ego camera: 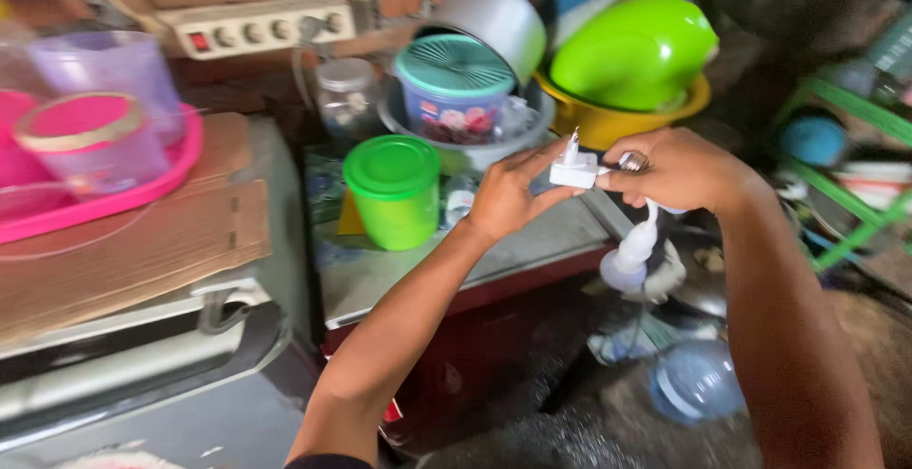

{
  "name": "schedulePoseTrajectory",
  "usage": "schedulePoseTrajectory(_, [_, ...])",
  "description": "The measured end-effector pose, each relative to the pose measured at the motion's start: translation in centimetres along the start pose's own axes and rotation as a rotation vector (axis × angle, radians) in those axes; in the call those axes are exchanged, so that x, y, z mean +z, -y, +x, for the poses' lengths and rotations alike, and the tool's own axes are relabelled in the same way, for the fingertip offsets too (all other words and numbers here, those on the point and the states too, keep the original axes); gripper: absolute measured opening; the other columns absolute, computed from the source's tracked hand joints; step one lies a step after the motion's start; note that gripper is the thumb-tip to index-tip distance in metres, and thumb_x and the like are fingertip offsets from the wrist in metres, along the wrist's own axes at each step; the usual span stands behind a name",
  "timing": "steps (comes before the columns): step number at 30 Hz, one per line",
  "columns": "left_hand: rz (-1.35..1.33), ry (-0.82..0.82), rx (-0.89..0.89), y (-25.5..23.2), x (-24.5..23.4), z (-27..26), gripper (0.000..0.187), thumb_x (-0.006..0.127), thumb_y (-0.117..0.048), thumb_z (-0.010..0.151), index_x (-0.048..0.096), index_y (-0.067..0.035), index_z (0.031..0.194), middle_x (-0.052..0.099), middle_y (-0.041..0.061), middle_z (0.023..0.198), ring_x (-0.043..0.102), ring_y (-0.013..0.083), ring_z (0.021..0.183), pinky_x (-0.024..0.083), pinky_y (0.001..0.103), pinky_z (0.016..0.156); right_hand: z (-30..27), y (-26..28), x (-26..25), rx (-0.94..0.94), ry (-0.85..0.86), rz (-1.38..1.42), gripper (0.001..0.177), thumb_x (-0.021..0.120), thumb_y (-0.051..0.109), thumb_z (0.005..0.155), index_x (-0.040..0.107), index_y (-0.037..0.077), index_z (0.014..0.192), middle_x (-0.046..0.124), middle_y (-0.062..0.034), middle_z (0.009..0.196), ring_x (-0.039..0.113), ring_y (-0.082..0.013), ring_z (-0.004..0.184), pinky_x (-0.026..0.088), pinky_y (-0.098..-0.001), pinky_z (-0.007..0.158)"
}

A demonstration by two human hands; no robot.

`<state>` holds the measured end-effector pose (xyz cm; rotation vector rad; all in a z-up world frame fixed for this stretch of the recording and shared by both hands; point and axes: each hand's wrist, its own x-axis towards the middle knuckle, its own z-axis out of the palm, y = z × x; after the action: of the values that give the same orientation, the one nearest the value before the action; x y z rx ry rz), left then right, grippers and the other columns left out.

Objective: The person installs light bulbs into a dual-bulb socket, plugs it into a wall outlet, and tests the bulbs. They then move to another room, plug the socket into a power strip, and install additional bulbs, testing them again.

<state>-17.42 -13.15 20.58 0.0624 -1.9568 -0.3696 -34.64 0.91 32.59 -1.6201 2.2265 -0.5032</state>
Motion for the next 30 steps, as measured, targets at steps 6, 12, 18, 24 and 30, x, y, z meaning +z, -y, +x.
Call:
schedulePoseTrajectory(6, [0.123, 0.041, -0.143, -0.1, -6.3, -0.1, 0.062, 0.087, -0.035, 0.082, 0.068, -0.005, 0.133, 0.074, 0.017, 0.122, 0.074, 0.033, 0.109, 0.058, 0.04, 0.095, 2.7, 3.1, 1.2, -0.158, 0.044, 0.042, 0.038, 0.075, 0.035, 0.09, 0.074, 0.006, 0.115, 0.081, -0.0124, 0.087, 0.076, -0.0187, 0.075, 0.058, -0.0335, 0.072])
schedulePoseTrajectory(12, [0.093, 0.003, -0.195, 0.1, -12.3, 0.3, 0.06, 0.084, -0.034, 0.085, 0.067, -0.002, 0.133, 0.074, 0.02, 0.121, 0.074, 0.032, 0.109, 0.058, 0.038, 0.094, 4.9, 7.3, 1.9, -0.329, 0.108, 0.243, 0.038, 0.075, 0.026, 0.088, 0.071, 0.008, 0.121, 0.076, -0.0105, 0.082, 0.072, -0.0171, 0.071, 0.058, -0.0327, 0.065])
schedulePoseTrajectory(18, [0.041, -0.032, -0.265, 1.2, -18.3, 1.5, 0.049, 0.082, -0.032, 0.088, 0.07, 0.0, 0.123, 0.078, 0.019, 0.107, 0.079, 0.0241, 0.102, 0.06, 0.035, 0.089, 5.3, 13.3, 2.6, -0.408, 0.095, 0.43, 0.046, 0.073, 0.018, 0.085, 0.065, 0.014, 0.13, 0.073, -0.0059, 0.082, 0.066, -0.0149, 0.065, 0.053, -0.0309, 0.059])
schedulePoseTrajectory(24, [0.018, -0.061, -0.361, 3.1, -24.7, 1.8, 0.039, 0.078, -0.032, 0.089, 0.077, -0.002, 0.114, 0.081, 0.013, 0.089, 0.073, 0.0143, 0.08, 0.06, 0.034, 0.075, 6.1, 18.5, 4.4, -0.511, -0.012, 0.4, 0.038, 0.073, 0.016, 0.089, 0.069, 0.01, 0.126, 0.072, -0.0079, 0.079, 0.069, -0.0152, 0.066, 0.052, -0.0306, 0.057])
schedulePoseTrajectory(30, [0.122, -0.217, -0.285, 5.3, -29.2, 0.5, 0.04, 0.076, -0.037, 0.094, 0.077, 0.001, 0.106, 0.078, 0.014, 0.084, 0.076, 0.0121, 0.077, 0.059, 0.033, 0.07, 9.4, 21.8, 7.1, -0.558, 0.129, 0.884, 0.035, 0.066, 0.028, 0.097, 0.07, 0.002, 0.12, 0.074, -0.0094, 0.086, 0.07, -0.017, 0.07, 0.058, -0.0307, 0.062])
